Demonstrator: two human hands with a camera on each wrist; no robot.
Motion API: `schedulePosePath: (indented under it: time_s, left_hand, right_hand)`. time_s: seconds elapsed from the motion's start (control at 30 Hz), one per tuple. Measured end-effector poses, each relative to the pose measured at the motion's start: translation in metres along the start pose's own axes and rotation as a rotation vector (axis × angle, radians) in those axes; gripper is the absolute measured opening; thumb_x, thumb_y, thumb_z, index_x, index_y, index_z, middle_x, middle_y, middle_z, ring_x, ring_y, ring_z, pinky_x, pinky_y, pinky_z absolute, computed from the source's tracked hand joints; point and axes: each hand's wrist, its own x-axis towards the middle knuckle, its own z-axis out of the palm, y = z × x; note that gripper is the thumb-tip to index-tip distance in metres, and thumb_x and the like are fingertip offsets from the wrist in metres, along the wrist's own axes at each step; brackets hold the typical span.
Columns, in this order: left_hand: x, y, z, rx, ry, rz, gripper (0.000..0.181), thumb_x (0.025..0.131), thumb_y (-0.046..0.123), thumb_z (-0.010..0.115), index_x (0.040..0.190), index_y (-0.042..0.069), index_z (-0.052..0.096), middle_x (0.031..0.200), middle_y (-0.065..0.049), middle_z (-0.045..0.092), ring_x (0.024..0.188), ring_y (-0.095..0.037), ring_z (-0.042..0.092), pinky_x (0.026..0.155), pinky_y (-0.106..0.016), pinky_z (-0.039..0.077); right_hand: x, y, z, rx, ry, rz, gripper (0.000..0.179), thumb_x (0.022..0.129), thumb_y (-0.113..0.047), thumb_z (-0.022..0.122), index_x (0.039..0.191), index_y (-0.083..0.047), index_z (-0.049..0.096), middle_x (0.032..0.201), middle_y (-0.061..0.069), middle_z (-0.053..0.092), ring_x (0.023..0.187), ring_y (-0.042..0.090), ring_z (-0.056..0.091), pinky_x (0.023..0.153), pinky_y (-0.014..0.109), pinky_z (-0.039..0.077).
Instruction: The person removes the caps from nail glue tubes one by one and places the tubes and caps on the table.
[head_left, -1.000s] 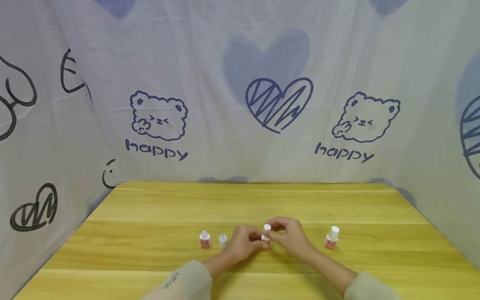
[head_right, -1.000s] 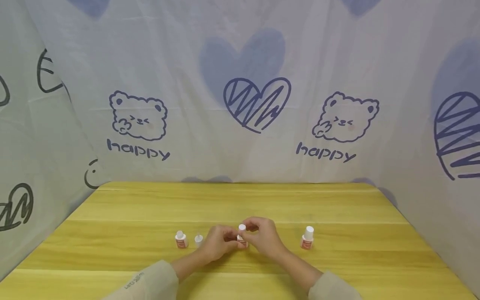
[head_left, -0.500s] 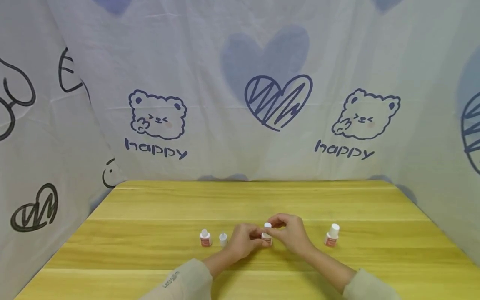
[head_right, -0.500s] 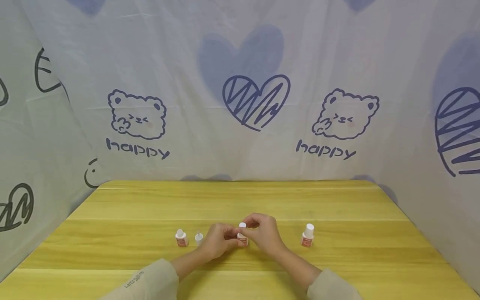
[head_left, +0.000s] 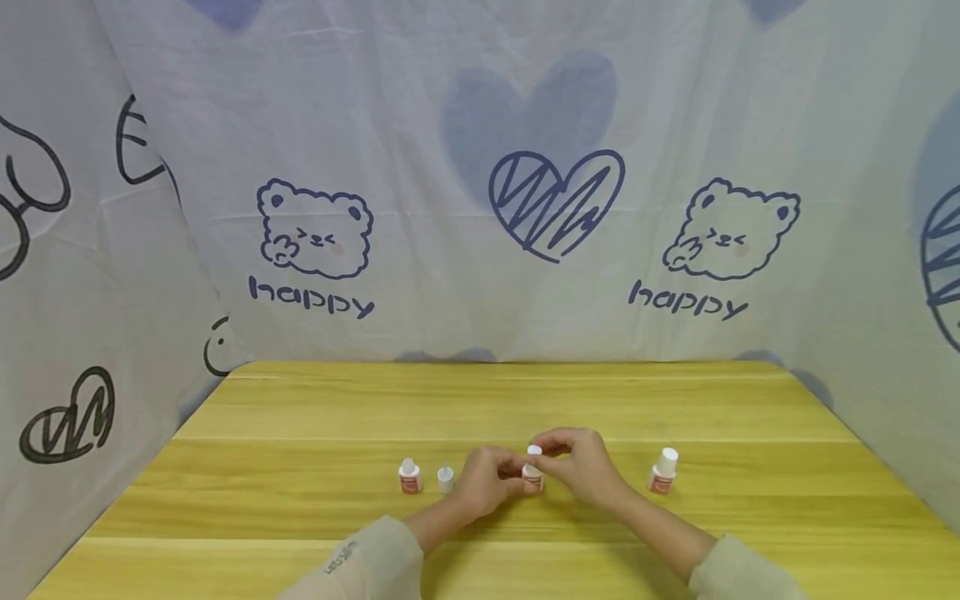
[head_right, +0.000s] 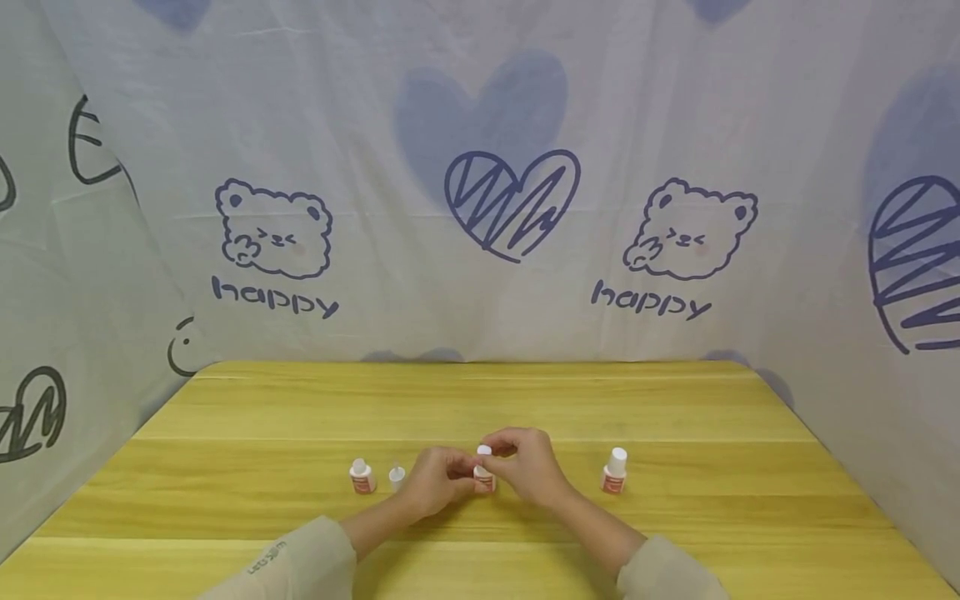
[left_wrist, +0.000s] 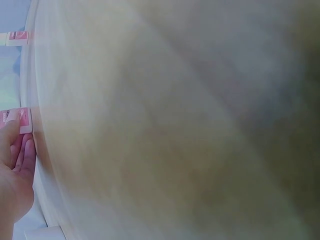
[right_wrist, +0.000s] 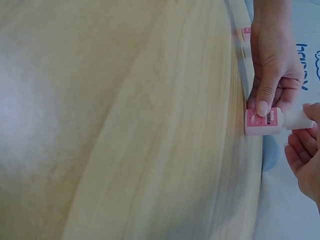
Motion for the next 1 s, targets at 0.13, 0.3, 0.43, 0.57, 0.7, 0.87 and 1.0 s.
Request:
schedulePosePath:
  time_s: [0.13, 0.3, 0.43, 0.57, 0.7, 0.87, 1.0]
  left_hand:
    - [0.0004, 0.0006, -0.0006, -0.001, -0.001, 0.001, 0.016, 0.075, 0.009, 0.075, 0.086, -0.003, 0.072, 0.082, -0.014, 0.072, 0.075, -0.02, 0.068, 0.066, -0.014, 0.051]
    - [0.0006, 0.0009, -0.0009, -0.014, -0.007, 0.005, 0.016, 0.076, 0.009, 0.075, 0.086, -0.003, 0.072, 0.082, -0.014, 0.072, 0.075, -0.019, 0.068, 0.065, -0.014, 0.051]
    - [0.0006, 0.0003, -0.0012, -0.022, -0.014, -0.008, 0.016, 0.077, 0.009, 0.075, 0.087, -0.002, 0.072, 0.082, -0.013, 0.072, 0.074, -0.016, 0.068, 0.064, -0.013, 0.051]
    - [-0.0003, -0.0001, -0.0012, -0.032, -0.018, -0.004, 0.015, 0.077, 0.008, 0.074, 0.088, -0.002, 0.072, 0.082, -0.014, 0.072, 0.073, -0.016, 0.069, 0.063, -0.013, 0.051]
    - [-0.001, -0.0011, -0.0011, -0.049, -0.021, -0.001, 0.015, 0.077, 0.007, 0.074, 0.088, -0.003, 0.072, 0.081, -0.015, 0.072, 0.072, -0.018, 0.069, 0.063, -0.013, 0.052]
    - [-0.0008, -0.0023, -0.0009, -0.066, -0.023, -0.023, 0.016, 0.077, 0.009, 0.074, 0.089, -0.003, 0.072, 0.082, -0.014, 0.072, 0.074, -0.019, 0.069, 0.063, -0.012, 0.051]
    - [-0.0002, -0.0025, -0.001, -0.063, -0.024, -0.021, 0.017, 0.078, 0.009, 0.074, 0.09, -0.003, 0.072, 0.083, -0.014, 0.072, 0.074, -0.02, 0.069, 0.063, -0.012, 0.051]
  right_hand:
    - [0.0007, -0.0005, -0.0012, 0.003, -0.024, -0.004, 0.014, 0.079, -0.007, 0.072, 0.088, 0.004, 0.07, 0.086, 0.015, 0.071, 0.077, 0.016, 0.066, 0.07, 0.025, 0.054]
    - [0.0012, 0.0015, -0.0016, 0.015, -0.045, 0.007, 0.014, 0.08, -0.006, 0.07, 0.09, 0.004, 0.069, 0.086, 0.015, 0.071, 0.077, 0.015, 0.065, 0.071, 0.025, 0.054]
    - [0.0006, 0.003, -0.0008, 0.026, -0.046, 0.013, 0.018, 0.081, -0.007, 0.07, 0.093, 0.006, 0.068, 0.087, 0.015, 0.07, 0.078, 0.016, 0.065, 0.072, 0.025, 0.054]
    - [-0.0012, 0.0026, 0.0012, 0.026, -0.018, 0.015, 0.021, 0.079, -0.01, 0.073, 0.092, 0.006, 0.068, 0.087, 0.015, 0.07, 0.078, 0.016, 0.065, 0.071, 0.024, 0.054]
    - [-0.0023, 0.0019, 0.0038, 0.019, 0.014, 0.024, 0.017, 0.077, -0.012, 0.075, 0.085, 0.001, 0.069, 0.081, 0.012, 0.07, 0.075, 0.01, 0.064, 0.069, 0.021, 0.053]
    - [-0.0015, 0.0021, 0.0045, 0.012, 0.017, 0.026, 0.014, 0.076, -0.012, 0.075, 0.082, -0.001, 0.07, 0.079, 0.01, 0.07, 0.073, 0.008, 0.062, 0.067, 0.02, 0.052]
    - [-0.0007, 0.0012, 0.0026, 0.011, -0.015, 0.041, 0.014, 0.077, -0.013, 0.075, 0.083, -0.001, 0.07, 0.081, 0.01, 0.071, 0.074, 0.008, 0.063, 0.068, 0.02, 0.052]
